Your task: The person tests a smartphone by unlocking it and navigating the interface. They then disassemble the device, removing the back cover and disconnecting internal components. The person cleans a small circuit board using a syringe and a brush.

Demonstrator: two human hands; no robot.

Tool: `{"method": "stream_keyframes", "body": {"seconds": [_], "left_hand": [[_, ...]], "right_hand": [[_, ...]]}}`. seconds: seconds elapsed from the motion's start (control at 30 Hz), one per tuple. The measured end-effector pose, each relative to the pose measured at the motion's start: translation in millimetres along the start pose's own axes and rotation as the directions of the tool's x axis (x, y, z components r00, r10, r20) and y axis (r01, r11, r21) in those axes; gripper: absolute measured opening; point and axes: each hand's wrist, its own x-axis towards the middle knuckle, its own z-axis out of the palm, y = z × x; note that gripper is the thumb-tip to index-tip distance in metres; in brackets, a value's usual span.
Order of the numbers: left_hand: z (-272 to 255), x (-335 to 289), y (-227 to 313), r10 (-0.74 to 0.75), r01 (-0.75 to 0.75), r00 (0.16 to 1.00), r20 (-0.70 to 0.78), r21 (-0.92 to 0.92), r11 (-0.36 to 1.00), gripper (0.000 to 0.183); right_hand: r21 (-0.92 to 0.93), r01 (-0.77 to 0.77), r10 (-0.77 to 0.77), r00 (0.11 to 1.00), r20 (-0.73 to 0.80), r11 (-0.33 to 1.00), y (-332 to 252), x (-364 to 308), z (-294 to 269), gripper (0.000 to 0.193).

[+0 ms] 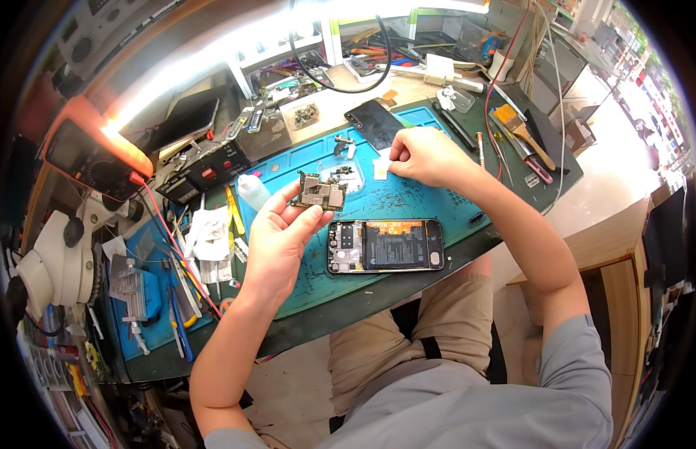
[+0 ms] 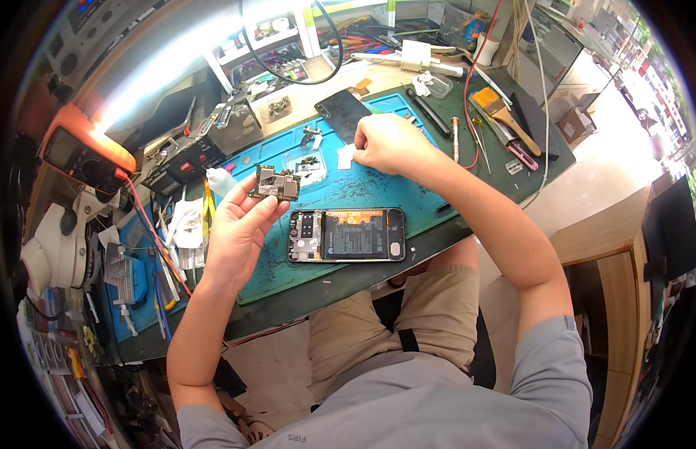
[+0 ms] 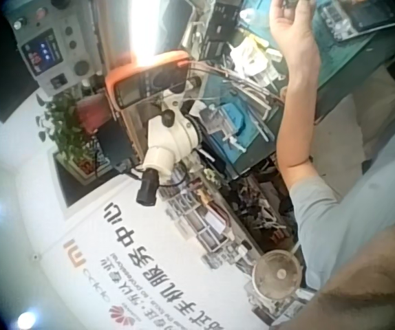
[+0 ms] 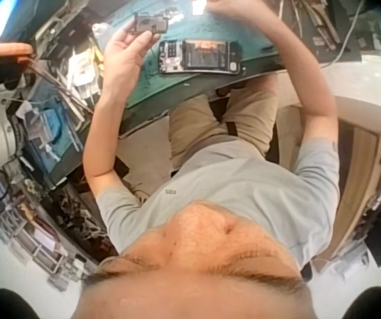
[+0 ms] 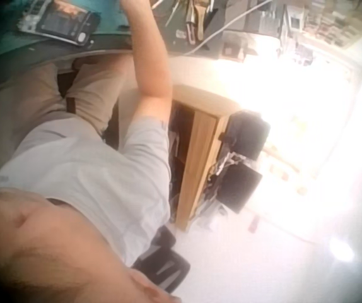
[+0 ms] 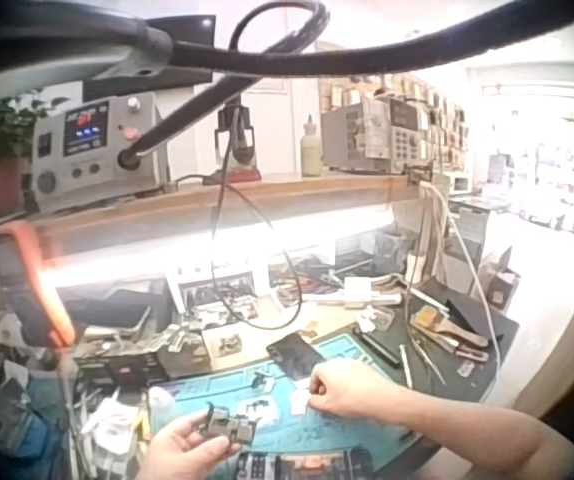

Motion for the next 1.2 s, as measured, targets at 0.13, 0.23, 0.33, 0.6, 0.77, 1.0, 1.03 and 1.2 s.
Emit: {"method": "stream_keyframes", "body": {"seconds": [0.13, 0.23, 0.33, 0.6, 0.77, 1.0, 1.03, 1.2], "left_hand": [[0.9, -0.6, 1.2, 0.000, 0.000, 1.000, -0.010, -0.001, 1.000, 0.057], [3.5, -1.9, 2.7, 0.000, 0.000, 1.000, -0.023, 0.002, 1.000, 0.056], [2.7, -0.6, 1.1, -0.005, 0.005, 1.000, -0.028, 0.007, 1.000, 0.055], [1.4, 0.6, 1.1, 0.000, 0.000, 1.000, -0.029, 0.011, 1.000, 0.055], [-0.9, 2.0, 0.1, -0.002, 0.002, 1.000, -0.029, -0.006, 1.000, 0.053], [-0.2, 2.2, -1.1, -0.012, 0.012, 0.999, -0.043, -0.009, 1.000, 0.048], [-1.1, 2.6, -1.4, -0.013, 0.012, 0.999, -0.050, -0.009, 1.000, 0.048], [-3.3, 3.8, -1.6, -0.001, 0.001, 0.999, -0.039, -0.015, 1.000, 0.046]], "right_hand": [[0.051, 0.001, 0.001, 1.000, -0.028, 0.999, 4.1, -2.0, -0.1, 0.023], [0.161, 0.057, -0.046, 0.996, -0.074, 0.985, 12.5, -2.9, 6.7, 0.022], [0.159, 0.065, -0.047, 0.993, -0.112, 0.985, 10.9, -9.8, 5.2, 0.023], [0.078, -0.073, 0.075, 0.997, -0.032, 0.994, -0.3, -4.5, 2.2, 0.023], [0.081, 0.003, 0.011, 0.985, -0.169, 0.997, 15.1, -8.7, 9.9, 0.020], [0.014, 0.074, -0.069, 0.973, -0.220, 0.997, 17.3, -7.5, 13.2, 0.022], [0.026, 0.056, -0.050, 0.983, -0.179, 0.998, 17.5, -4.8, 10.9, 0.022], [0.018, 0.000, 0.003, 0.983, -0.185, 1.000, 15.1, -5.3, 5.3, 0.019]]}}
